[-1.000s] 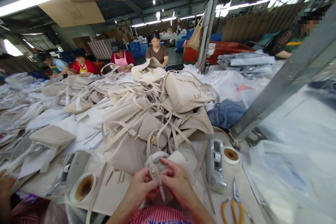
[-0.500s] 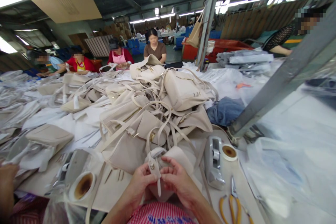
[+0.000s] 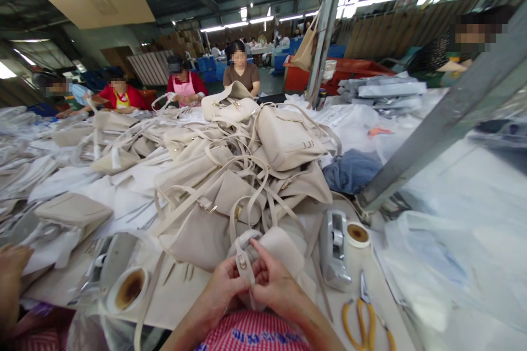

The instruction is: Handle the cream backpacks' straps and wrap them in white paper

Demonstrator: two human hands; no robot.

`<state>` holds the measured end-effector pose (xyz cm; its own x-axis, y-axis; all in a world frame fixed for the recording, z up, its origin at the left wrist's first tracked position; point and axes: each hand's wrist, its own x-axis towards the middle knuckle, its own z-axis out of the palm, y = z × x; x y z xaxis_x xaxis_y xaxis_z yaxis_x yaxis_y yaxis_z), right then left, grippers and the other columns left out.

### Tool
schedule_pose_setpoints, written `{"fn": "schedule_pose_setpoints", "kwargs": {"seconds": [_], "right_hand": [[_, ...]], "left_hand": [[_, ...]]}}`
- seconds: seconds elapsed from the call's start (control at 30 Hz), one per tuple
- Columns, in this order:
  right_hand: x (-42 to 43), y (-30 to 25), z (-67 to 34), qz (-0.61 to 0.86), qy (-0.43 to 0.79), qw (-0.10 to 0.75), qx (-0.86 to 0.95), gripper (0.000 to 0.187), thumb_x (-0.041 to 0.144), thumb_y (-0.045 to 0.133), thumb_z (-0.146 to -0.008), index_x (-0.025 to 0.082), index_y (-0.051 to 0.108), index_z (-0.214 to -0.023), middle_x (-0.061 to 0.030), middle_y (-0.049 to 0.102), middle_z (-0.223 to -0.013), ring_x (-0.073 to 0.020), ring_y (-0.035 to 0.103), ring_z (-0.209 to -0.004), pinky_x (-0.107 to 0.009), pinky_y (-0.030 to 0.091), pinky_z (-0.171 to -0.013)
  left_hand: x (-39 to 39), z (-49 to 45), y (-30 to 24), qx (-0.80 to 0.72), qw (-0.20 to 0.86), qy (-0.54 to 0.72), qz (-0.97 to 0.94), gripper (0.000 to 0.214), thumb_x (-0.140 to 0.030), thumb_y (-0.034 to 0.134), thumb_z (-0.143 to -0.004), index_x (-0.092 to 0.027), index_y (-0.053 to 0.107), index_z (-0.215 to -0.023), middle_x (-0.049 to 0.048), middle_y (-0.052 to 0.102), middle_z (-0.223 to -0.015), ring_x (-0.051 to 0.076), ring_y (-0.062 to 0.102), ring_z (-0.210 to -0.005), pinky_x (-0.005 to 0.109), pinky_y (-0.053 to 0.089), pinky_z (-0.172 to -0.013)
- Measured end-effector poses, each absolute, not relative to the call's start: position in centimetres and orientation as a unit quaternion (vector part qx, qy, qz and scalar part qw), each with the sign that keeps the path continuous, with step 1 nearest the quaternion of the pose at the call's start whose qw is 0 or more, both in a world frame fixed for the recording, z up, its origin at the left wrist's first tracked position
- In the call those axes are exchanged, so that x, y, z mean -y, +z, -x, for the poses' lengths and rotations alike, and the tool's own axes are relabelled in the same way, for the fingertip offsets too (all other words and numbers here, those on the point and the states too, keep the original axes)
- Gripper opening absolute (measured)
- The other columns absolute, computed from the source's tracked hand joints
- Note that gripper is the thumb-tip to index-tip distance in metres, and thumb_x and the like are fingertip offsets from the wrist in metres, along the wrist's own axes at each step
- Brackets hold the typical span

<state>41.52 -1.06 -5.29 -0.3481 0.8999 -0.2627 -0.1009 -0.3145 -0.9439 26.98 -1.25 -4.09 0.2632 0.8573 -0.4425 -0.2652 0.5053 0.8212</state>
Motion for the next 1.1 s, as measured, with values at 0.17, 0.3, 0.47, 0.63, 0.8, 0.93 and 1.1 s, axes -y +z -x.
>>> {"fn": "schedule_pose_setpoints", "kwargs": {"seconds": [0.17, 0.3, 0.47, 0.63, 0.8, 0.93, 1.1], "right_hand": [[1.1, -6.3, -41.6, 0.445, 0.675, 0.365, 0.461, 0.097, 0.014, 0.064, -0.058, 0.015, 0.031, -0.149, 0.0035, 0.060, -0.079, -0.0106, 0.055, -0.061, -0.023, 0.040, -0.054], [1.3, -7.0, -41.6, 0.447, 0.680, 0.349, 0.466, 0.100, 0.017, 0.068, -0.058, 0.015, 0.028, -0.150, 0.0027, 0.060, -0.081, -0.0121, 0.056, -0.063, -0.024, 0.042, -0.055], [1.2, -6.3, -41.2, 0.523, 0.548, 0.338, 0.559, 0.081, 0.015, 0.059, -0.065, 0.018, 0.041, -0.144, 0.0015, 0.060, -0.080, -0.0144, 0.057, -0.067, -0.029, 0.047, -0.063], [0.5, -5.6, -41.3, 0.533, 0.546, 0.313, 0.565, 0.083, 0.012, 0.056, -0.063, 0.013, 0.039, -0.145, 0.0027, 0.061, -0.074, -0.0143, 0.056, -0.062, -0.029, 0.045, -0.061], [0.2, -5.1, -41.3, 0.519, 0.570, 0.344, 0.536, 0.070, 0.016, 0.066, -0.060, 0.017, 0.054, -0.129, 0.0068, 0.059, -0.065, -0.0120, 0.051, -0.057, -0.026, 0.038, -0.057], [0.6, -4.0, -41.5, 0.428, 0.719, 0.366, 0.408, 0.057, 0.014, 0.069, -0.055, 0.018, 0.061, -0.111, 0.0100, 0.055, -0.060, -0.0081, 0.047, -0.054, -0.022, 0.036, -0.056], [1.5, -4.0, -41.7, 0.362, 0.796, 0.393, 0.284, 0.045, 0.021, 0.076, -0.060, 0.018, 0.059, -0.102, 0.0071, 0.060, -0.063, -0.0081, 0.051, -0.055, -0.021, 0.037, -0.055]], "left_hand": [[1.2, -26.7, -4.1, -0.463, 0.706, 0.370, -0.387, 0.035, -0.010, 0.065, -0.058, -0.013, 0.067, -0.093, 0.0043, 0.072, -0.085, 0.021, 0.066, -0.083, 0.030, 0.050, -0.078], [1.1, -26.3, -4.9, -0.457, 0.681, 0.351, -0.452, 0.036, -0.006, 0.057, -0.059, -0.014, 0.067, -0.093, 0.0033, 0.072, -0.088, 0.020, 0.065, -0.086, 0.030, 0.049, -0.080], [0.8, -26.2, -5.1, -0.437, 0.703, 0.363, -0.428, 0.041, -0.003, 0.055, -0.056, -0.016, 0.068, -0.093, 0.0018, 0.070, -0.088, 0.018, 0.062, -0.084, 0.027, 0.047, -0.080], [0.9, -26.2, -4.6, -0.425, 0.765, 0.381, -0.299, 0.038, -0.007, 0.068, -0.054, -0.015, 0.067, -0.091, 0.0021, 0.069, -0.080, 0.018, 0.062, -0.077, 0.027, 0.046, -0.071], [0.8, -25.8, -4.3, -0.411, 0.784, 0.393, -0.251, 0.040, -0.007, 0.070, -0.049, -0.012, 0.068, -0.088, 0.0023, 0.067, -0.072, 0.014, 0.058, -0.063, 0.024, 0.044, -0.061], [0.7, -25.4, -3.8, -0.395, 0.783, 0.386, -0.285, 0.045, -0.010, 0.075, -0.049, -0.012, 0.070, -0.094, 0.0041, 0.070, -0.077, 0.015, 0.060, -0.067, 0.025, 0.046, -0.065], [0.8, -25.4, -3.7, -0.400, 0.760, 0.390, -0.332, 0.042, -0.012, 0.074, -0.057, -0.014, 0.072, -0.099, 0.0036, 0.071, -0.082, 0.016, 0.063, -0.074, 0.025, 0.047, -0.071]]}}
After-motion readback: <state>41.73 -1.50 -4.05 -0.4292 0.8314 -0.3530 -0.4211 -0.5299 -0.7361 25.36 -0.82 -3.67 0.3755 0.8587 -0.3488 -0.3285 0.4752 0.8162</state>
